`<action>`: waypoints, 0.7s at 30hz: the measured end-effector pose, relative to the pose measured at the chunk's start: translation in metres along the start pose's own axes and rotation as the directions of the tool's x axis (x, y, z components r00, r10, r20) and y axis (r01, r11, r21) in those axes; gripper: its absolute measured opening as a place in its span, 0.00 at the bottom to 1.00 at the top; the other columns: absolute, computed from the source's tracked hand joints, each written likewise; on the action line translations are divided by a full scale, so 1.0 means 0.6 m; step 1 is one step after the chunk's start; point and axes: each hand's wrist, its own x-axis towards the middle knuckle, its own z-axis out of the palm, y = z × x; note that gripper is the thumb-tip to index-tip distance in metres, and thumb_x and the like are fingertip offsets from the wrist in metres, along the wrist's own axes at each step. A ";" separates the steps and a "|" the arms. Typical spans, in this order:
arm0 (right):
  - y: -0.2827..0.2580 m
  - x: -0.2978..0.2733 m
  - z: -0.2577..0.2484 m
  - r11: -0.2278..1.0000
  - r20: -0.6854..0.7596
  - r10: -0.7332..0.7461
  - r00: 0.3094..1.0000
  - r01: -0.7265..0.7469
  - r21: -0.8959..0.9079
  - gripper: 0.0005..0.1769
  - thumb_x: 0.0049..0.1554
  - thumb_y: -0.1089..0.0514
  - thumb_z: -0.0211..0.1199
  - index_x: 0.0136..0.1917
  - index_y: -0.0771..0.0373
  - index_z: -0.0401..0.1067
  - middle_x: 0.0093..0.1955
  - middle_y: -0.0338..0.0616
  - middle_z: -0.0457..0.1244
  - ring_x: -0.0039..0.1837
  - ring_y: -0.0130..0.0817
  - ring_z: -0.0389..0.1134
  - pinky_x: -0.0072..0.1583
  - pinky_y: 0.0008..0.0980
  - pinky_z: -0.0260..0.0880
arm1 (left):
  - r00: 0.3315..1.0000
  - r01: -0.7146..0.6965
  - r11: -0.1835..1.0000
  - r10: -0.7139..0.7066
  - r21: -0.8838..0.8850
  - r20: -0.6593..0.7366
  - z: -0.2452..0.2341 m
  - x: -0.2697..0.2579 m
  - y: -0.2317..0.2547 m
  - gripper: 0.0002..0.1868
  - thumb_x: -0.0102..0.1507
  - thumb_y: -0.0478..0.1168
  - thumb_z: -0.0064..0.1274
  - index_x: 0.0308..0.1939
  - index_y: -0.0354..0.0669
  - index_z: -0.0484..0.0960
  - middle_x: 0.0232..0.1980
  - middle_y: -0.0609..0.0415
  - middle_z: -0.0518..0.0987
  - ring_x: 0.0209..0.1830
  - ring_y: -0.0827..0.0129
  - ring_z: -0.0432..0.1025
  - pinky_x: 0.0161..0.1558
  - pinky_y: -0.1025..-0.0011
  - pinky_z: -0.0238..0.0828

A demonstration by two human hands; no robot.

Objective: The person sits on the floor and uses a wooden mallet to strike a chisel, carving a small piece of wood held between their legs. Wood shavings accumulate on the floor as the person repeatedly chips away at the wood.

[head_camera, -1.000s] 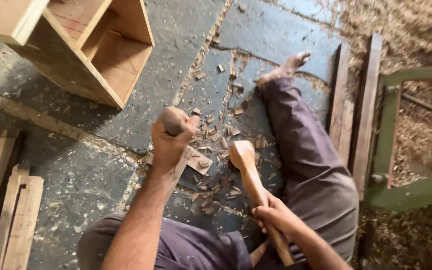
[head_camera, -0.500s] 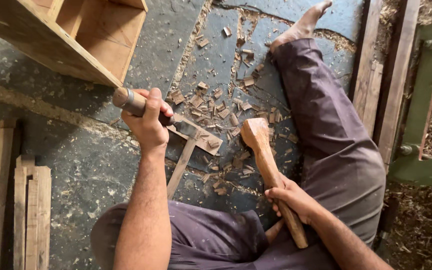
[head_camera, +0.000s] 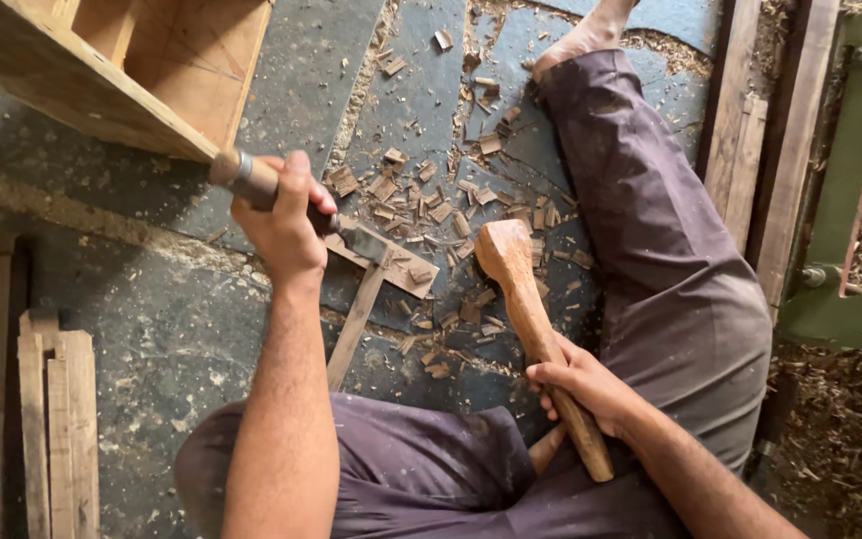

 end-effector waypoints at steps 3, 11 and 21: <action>0.001 -0.020 0.010 0.998 0.012 0.026 1.000 -0.027 0.055 0.44 0.53 0.59 0.62 0.80 0.44 0.51 0.39 0.42 0.62 0.32 0.28 0.64 0.34 0.30 0.70 | 0.999 0.036 0.999 -0.037 0.014 0.015 0.007 0.019 -0.007 0.12 0.66 0.36 0.62 0.37 0.41 0.72 0.26 0.55 0.73 0.21 0.71 0.69 0.27 0.70 0.71; 0.030 -0.050 0.027 0.989 -0.030 -0.049 0.998 0.053 0.140 0.37 0.59 0.47 0.58 0.79 0.40 0.53 0.37 0.42 0.61 0.27 0.26 0.60 0.28 0.26 0.62 | 0.999 0.034 0.999 -0.033 -0.034 0.026 -0.008 0.005 -0.006 0.11 0.65 0.35 0.61 0.39 0.41 0.72 0.26 0.54 0.73 0.21 0.69 0.69 0.27 0.69 0.71; -0.015 -0.077 0.043 0.992 -0.065 -0.096 0.993 0.100 0.071 0.31 0.62 0.44 0.49 0.78 0.44 0.57 0.34 0.41 0.60 0.26 0.25 0.58 0.26 0.26 0.61 | 0.999 0.039 0.999 -0.039 -0.025 0.023 -0.006 0.003 -0.004 0.11 0.65 0.34 0.61 0.40 0.41 0.71 0.26 0.54 0.73 0.22 0.69 0.69 0.28 0.69 0.72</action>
